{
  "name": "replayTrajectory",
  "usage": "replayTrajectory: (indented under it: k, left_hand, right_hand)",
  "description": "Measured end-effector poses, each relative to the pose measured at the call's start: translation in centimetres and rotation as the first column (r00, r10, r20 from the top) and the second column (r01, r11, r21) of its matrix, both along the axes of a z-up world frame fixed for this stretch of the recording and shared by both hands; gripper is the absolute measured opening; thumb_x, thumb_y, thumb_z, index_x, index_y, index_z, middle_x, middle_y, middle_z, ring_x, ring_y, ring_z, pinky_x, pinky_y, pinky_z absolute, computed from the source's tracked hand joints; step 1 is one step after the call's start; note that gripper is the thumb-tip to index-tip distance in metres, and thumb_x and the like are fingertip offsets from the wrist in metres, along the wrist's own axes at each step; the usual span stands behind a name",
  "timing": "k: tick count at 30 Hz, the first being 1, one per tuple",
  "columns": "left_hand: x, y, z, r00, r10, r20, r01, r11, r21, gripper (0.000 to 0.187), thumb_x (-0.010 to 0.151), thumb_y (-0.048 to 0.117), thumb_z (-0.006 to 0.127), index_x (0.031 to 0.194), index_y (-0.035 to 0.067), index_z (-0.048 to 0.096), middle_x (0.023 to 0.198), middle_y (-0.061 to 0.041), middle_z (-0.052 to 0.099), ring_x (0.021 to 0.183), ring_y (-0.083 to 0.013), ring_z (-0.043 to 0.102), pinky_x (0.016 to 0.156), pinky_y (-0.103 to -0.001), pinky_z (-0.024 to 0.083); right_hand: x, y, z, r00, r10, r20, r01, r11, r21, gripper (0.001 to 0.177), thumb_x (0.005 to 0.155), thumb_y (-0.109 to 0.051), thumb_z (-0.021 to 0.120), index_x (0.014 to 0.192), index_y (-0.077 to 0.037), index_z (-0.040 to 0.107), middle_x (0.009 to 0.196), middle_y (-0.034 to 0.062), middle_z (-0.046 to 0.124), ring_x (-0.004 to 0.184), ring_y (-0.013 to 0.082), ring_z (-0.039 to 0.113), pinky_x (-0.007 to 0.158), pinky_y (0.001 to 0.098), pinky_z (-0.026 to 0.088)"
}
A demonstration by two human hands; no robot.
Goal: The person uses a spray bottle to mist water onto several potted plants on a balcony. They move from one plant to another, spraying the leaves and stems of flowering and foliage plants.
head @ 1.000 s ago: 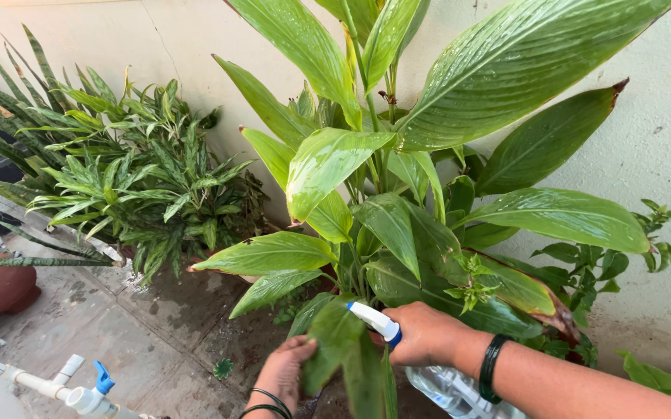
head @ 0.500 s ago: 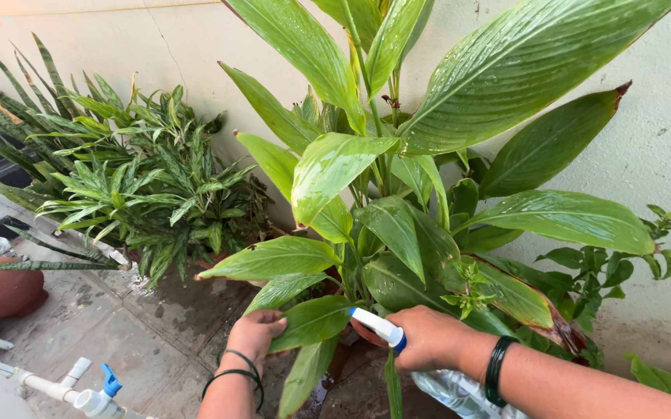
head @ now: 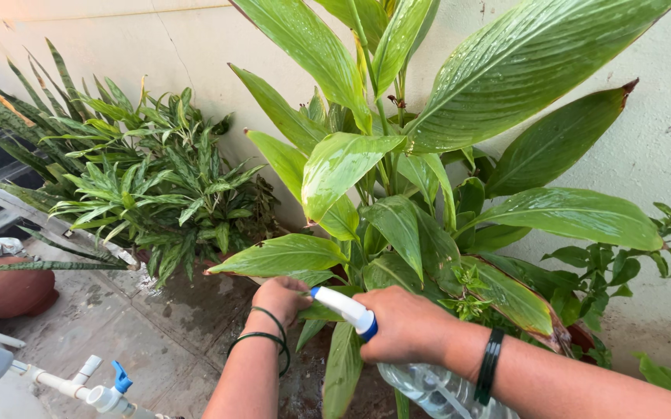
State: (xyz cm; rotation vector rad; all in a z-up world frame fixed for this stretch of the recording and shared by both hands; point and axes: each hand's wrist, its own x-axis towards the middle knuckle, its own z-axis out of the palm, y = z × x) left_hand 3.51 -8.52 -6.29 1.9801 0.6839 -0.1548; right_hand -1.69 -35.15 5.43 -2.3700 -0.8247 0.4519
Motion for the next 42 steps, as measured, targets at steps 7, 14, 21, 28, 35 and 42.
replayTrajectory:
  k: [7,14,21,28,35,42]
  left_hand:
    - [1.5,-1.7,3.3,0.995,-0.088,0.045,0.081,0.989,0.124,0.021,0.081,0.008,0.081,0.102,0.01,0.081,0.09,-0.008,0.08,0.065,-0.0153,0.068,0.059,-0.03,0.058]
    - [1.7,-5.1,9.3,0.958,-0.082,0.273,-0.028,0.926,0.376,0.056,0.083,0.037,0.085,0.125,0.004,0.065,0.109,-0.013,0.075,0.099,-0.0215,0.073,0.09,-0.033,0.055]
    - [5.0,-5.2,10.6,0.674,0.093,0.733,0.068,0.98,-0.187,0.084,0.082,0.008,0.078,0.151,0.0,0.03,0.131,-0.018,0.067,0.115,-0.0237,0.07,0.091,-0.032,0.059]
    - [3.4,-6.4,15.0,0.725,0.28,0.629,0.043,0.893,-0.447,0.081,0.081,-0.001,0.075,0.151,0.007,0.036,0.136,-0.015,0.063,0.11,-0.0209,0.069,0.079,-0.033,0.063]
    - [2.6,-7.3,15.0,0.611,0.127,0.782,-0.058,0.992,-0.116,0.101,0.075,0.001,0.08,0.157,0.008,0.021,0.137,-0.017,0.062,0.115,-0.0248,0.069,0.094,-0.034,0.058]
    - [0.0,-9.7,16.9,0.397,-0.386,0.833,-0.311,0.797,0.518,0.125,0.067,0.03,0.098,0.157,0.003,0.015,0.159,-0.028,0.032,0.15,-0.0438,0.028,0.123,-0.05,0.023]
  right_hand:
    - [1.9,-0.9,1.2,0.993,-0.117,0.023,0.105,0.948,0.3,0.04,0.061,-0.023,0.076,0.099,-0.01,0.072,0.09,0.0121,0.075,0.081,0.0279,0.074,0.079,0.0361,0.059]
    - [2.5,-1.7,4.8,0.972,-0.21,0.104,0.158,0.917,0.366,0.034,0.06,-0.02,0.075,0.092,-0.007,0.072,0.086,0.0121,0.076,0.077,0.0262,0.074,0.077,0.0357,0.059]
    - [2.5,-2.4,6.8,0.958,-0.273,0.09,0.229,0.913,0.337,0.034,0.061,-0.021,0.077,0.092,-0.008,0.073,0.084,0.0116,0.076,0.076,0.0243,0.073,0.076,0.0359,0.058]
    - [2.2,-3.3,7.3,0.957,-0.29,0.016,0.263,0.889,0.375,0.038,0.059,-0.021,0.077,0.096,-0.011,0.075,0.082,0.0088,0.077,0.075,0.0202,0.073,0.076,0.0335,0.059]
    - [3.2,-4.9,7.6,0.933,-0.36,0.018,0.323,0.857,0.402,0.03,0.06,-0.019,0.081,0.087,-0.007,0.074,0.08,0.0064,0.078,0.073,0.0173,0.074,0.075,0.0323,0.06]
    - [4.1,-6.4,9.2,0.893,-0.443,-0.073,0.411,0.74,0.533,0.033,0.063,-0.015,0.082,0.095,-0.009,0.076,0.083,0.004,0.078,0.074,0.0132,0.072,0.073,0.0322,0.059]
